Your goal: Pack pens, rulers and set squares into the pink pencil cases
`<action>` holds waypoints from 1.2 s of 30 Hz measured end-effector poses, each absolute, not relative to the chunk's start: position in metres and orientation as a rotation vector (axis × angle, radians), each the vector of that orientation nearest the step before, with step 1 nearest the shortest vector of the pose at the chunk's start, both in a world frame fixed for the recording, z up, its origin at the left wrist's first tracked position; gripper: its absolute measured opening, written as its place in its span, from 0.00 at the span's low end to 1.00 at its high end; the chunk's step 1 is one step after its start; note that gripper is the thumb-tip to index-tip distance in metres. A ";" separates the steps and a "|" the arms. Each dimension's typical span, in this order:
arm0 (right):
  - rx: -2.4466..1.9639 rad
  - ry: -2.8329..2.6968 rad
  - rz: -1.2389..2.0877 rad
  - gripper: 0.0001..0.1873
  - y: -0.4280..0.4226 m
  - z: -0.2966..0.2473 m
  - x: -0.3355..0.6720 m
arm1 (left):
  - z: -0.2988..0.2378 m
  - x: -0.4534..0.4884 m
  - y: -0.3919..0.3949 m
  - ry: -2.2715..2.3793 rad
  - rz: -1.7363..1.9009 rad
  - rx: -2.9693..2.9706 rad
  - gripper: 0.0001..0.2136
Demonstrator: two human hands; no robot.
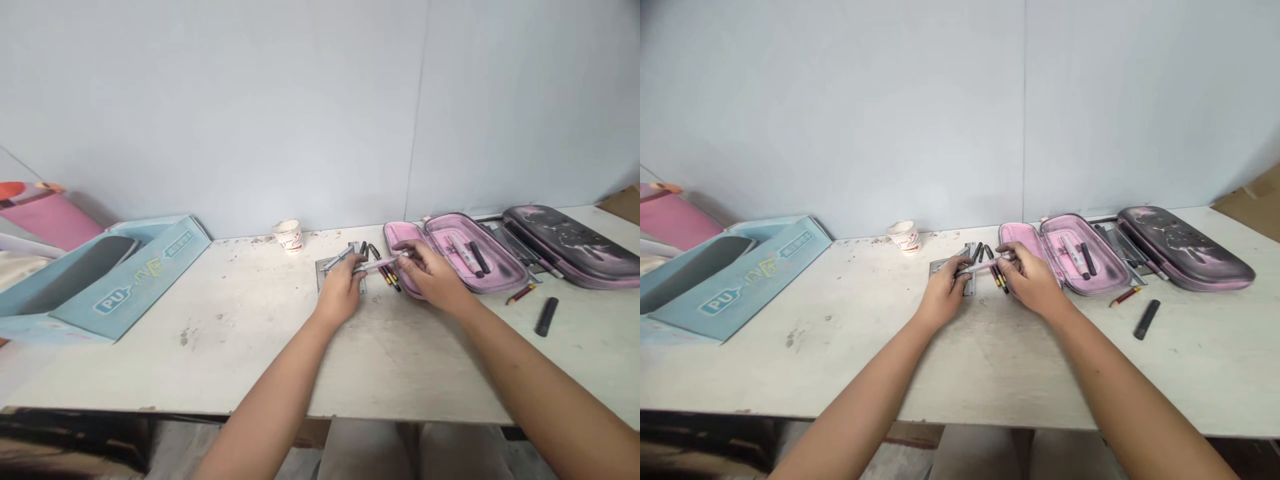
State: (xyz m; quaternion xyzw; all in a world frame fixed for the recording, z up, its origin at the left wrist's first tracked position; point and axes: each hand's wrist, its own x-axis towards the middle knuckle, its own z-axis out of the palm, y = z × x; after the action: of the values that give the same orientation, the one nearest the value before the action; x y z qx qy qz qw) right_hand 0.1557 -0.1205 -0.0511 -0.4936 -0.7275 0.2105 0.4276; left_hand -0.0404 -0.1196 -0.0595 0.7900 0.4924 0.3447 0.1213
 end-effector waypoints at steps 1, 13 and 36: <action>-1.188 -1.824 0.563 0.16 -0.121 -0.051 0.156 | -0.060 -0.041 -0.119 1.434 1.020 2.309 0.12; -1.192 -1.838 0.548 0.15 -0.119 -0.056 0.156 | -0.063 -0.043 -0.115 1.366 1.050 2.399 0.12; -1.246 -1.861 0.576 0.17 -0.124 -0.049 0.153 | -0.058 -0.044 -0.121 1.343 0.993 2.409 0.11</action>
State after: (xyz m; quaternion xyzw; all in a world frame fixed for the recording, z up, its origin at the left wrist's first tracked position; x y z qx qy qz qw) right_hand 0.1530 -0.1242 -0.0493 -0.4933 -0.7365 0.2279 0.4029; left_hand -0.0440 -0.1211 -0.0577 0.8173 0.4555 0.3370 0.1051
